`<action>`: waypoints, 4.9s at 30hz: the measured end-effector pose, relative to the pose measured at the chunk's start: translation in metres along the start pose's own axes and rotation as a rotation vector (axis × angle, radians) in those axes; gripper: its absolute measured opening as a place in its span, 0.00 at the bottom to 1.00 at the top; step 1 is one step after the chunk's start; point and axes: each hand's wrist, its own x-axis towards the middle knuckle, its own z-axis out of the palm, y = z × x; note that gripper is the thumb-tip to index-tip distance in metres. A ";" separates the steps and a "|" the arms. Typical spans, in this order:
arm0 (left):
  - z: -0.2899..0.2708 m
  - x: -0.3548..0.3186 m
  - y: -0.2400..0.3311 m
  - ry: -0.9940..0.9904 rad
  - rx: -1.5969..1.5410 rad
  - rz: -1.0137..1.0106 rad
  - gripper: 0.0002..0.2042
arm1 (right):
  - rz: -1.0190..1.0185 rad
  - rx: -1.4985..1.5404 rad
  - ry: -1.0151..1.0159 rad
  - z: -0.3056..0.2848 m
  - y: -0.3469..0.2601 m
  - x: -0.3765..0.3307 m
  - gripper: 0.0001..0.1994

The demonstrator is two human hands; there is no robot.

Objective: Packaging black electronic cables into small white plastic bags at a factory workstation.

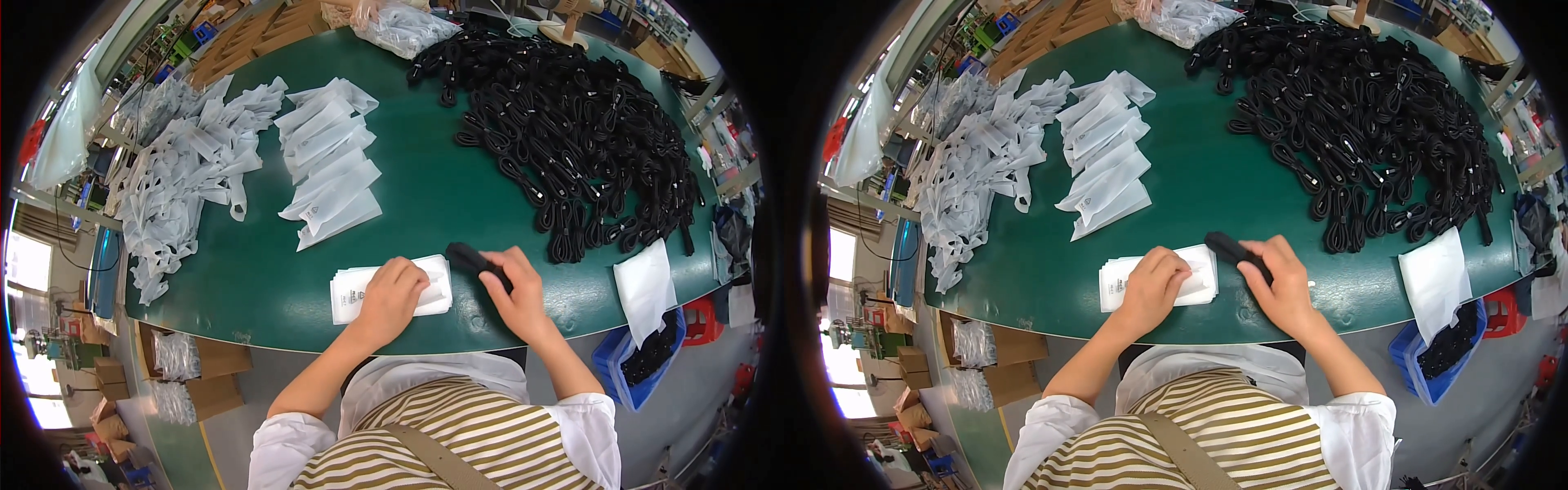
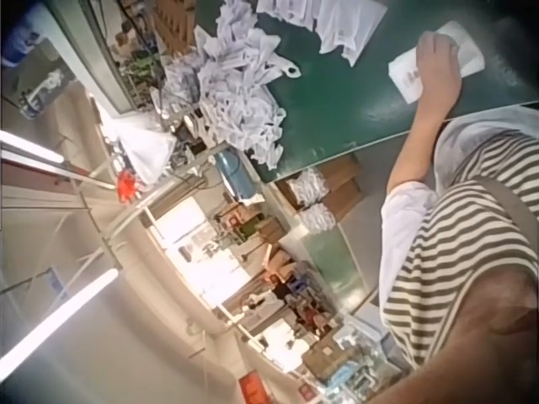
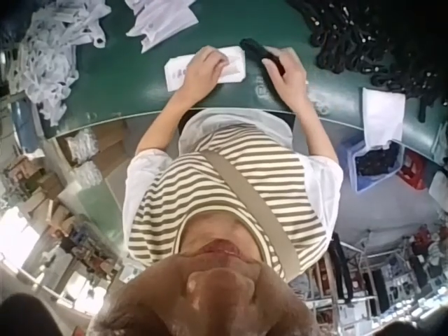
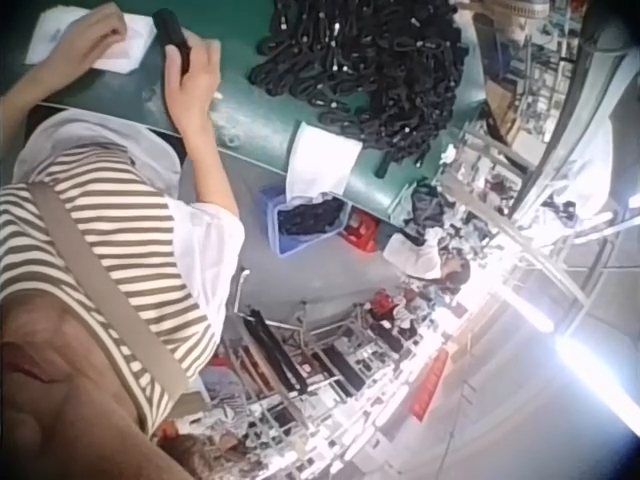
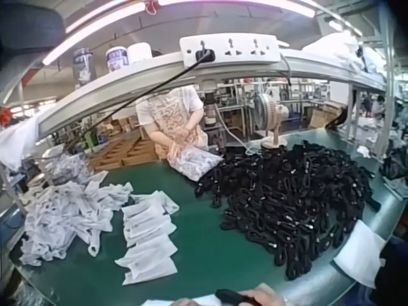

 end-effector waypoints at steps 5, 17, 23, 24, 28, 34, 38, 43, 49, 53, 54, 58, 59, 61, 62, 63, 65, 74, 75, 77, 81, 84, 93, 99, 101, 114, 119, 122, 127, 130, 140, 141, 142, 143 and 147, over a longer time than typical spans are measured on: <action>0.001 0.000 0.001 0.082 -0.117 -0.092 0.06 | -0.192 -0.192 -0.011 -0.002 -0.011 -0.012 0.16; 0.003 -0.002 0.007 -0.018 -0.017 -0.093 0.05 | -0.266 -0.313 0.003 -0.006 -0.007 -0.019 0.18; -0.001 -0.001 0.007 0.022 -0.300 -0.230 0.06 | -0.355 -0.332 -0.141 -0.010 -0.012 -0.012 0.16; -0.003 0.001 0.007 -0.005 -0.276 -0.113 0.07 | -0.285 -0.210 -0.183 -0.008 -0.008 -0.011 0.15; -0.009 0.007 0.015 -0.044 -0.205 0.135 0.09 | 0.108 0.194 -0.274 0.007 0.004 -0.012 0.13; -0.026 0.015 0.020 0.040 -0.128 0.091 0.08 | -0.097 0.300 -0.191 0.026 -0.015 -0.003 0.13; -0.044 0.014 0.015 0.109 -0.333 -0.070 0.05 | -0.171 0.400 -0.104 0.029 -0.052 0.017 0.12; -0.083 0.030 0.007 0.426 -1.131 -0.317 0.04 | -0.250 -0.062 0.080 0.019 -0.012 0.049 0.14; -0.113 0.047 -0.038 0.585 -0.419 -0.304 0.07 | -0.109 -0.938 0.230 -0.016 0.077 0.089 0.18; -0.096 0.072 -0.088 0.379 0.173 -0.268 0.18 | -0.064 -0.944 0.113 -0.009 0.092 0.090 0.19; -0.087 0.068 -0.096 0.381 0.175 -0.268 0.18 | -0.066 -0.942 0.114 -0.008 0.091 0.089 0.19; -0.066 0.061 -0.113 0.125 0.641 -0.088 0.25 | -0.120 -0.837 0.149 -0.005 0.093 0.081 0.17; -0.063 0.057 -0.113 0.081 0.690 -0.053 0.27 | -0.142 -0.744 0.161 -0.007 0.089 0.080 0.16; -0.061 0.054 -0.119 0.032 0.739 -0.019 0.30 | -0.183 -0.557 0.182 -0.006 0.082 0.077 0.15; -0.064 0.056 -0.126 -0.003 0.751 -0.016 0.31 | -0.180 -0.556 0.179 -0.004 0.080 0.074 0.15; -0.069 0.061 -0.134 -0.033 0.765 -0.011 0.33 | -0.101 -0.382 0.167 -0.001 0.078 0.073 0.15; -0.079 0.068 -0.147 -0.064 0.780 -0.005 0.35 | 0.056 -0.035 0.142 0.005 0.071 0.071 0.14; -0.079 0.067 -0.093 0.134 0.579 0.039 0.26 | 0.155 0.133 0.010 0.006 0.031 0.036 0.19; -0.074 0.056 -0.072 0.113 0.348 0.004 0.22 | 0.149 0.094 0.025 0.004 0.025 0.030 0.20; -0.055 0.031 -0.032 0.029 0.139 0.106 0.15 | 0.126 0.023 0.049 0.005 0.015 0.022 0.21; -0.018 0.011 0.012 -0.073 0.041 0.105 0.12 | -0.023 0.015 0.095 0.008 0.010 0.008 0.22; -0.006 0.005 0.014 -0.080 0.079 0.103 0.09 | -0.057 -0.022 0.049 0.005 -0.001 0.000 0.23; 0.000 -0.006 0.009 -0.059 -0.298 -0.246 0.08 | -0.226 -0.168 -0.157 -0.008 -0.017 -0.021 0.22; -0.005 -0.001 0.014 -0.021 -0.305 0.058 0.08 | -0.099 0.043 -0.337 -0.008 -0.014 -0.016 0.17; -0.007 0.002 0.019 -0.021 -0.269 0.109 0.08 | 0.298 0.453 -0.407 -0.001 -0.008 -0.019 0.14; -0.054 0.029 0.021 0.418 -0.967 -0.250 0.06 | -0.173 0.327 -0.038 0.021 -0.043 0.016 0.18; -0.113 0.030 -0.021 0.646 -0.849 -0.265 0.07 | -0.111 -0.649 0.241 -0.014 0.011 0.043 0.17; -0.105 0.046 -0.037 0.504 -0.284 -0.383 0.07 | -0.017 -0.927 0.207 -0.031 0.053 0.044 0.16; -0.059 0.048 -0.043 0.399 0.230 -0.058 0.09 | 0.016 -0.964 0.145 -0.037 0.068 0.045 0.14; -0.041 0.029 -0.002 0.064 -0.027 -0.040 0.10 | 0.073 -0.861 0.160 -0.043 0.070 0.036 0.12; 0.010 0.002 0.011 0.006 0.144 0.097 0.09 | 0.429 0.201 -0.009 -0.027 0.043 -0.005 0.13; 0.008 0.001 0.009 0.003 0.146 0.098 0.09 | 0.430 0.203 -0.007 -0.024 0.037 -0.008 0.13; 0.005 0.001 0.008 0.015 0.137 0.077 0.08 | 0.472 0.259 -0.046 -0.022 0.028 -0.011 0.13; 0.002 0.000 0.008 0.024 0.126 0.057 0.08 | 0.516 0.312 -0.084 -0.021 0.017 -0.013 0.13; -0.001 -0.005 0.012 0.005 -0.055 -0.140 0.06 | 0.184 0.145 -0.029 -0.006 -0.004 -0.016 0.12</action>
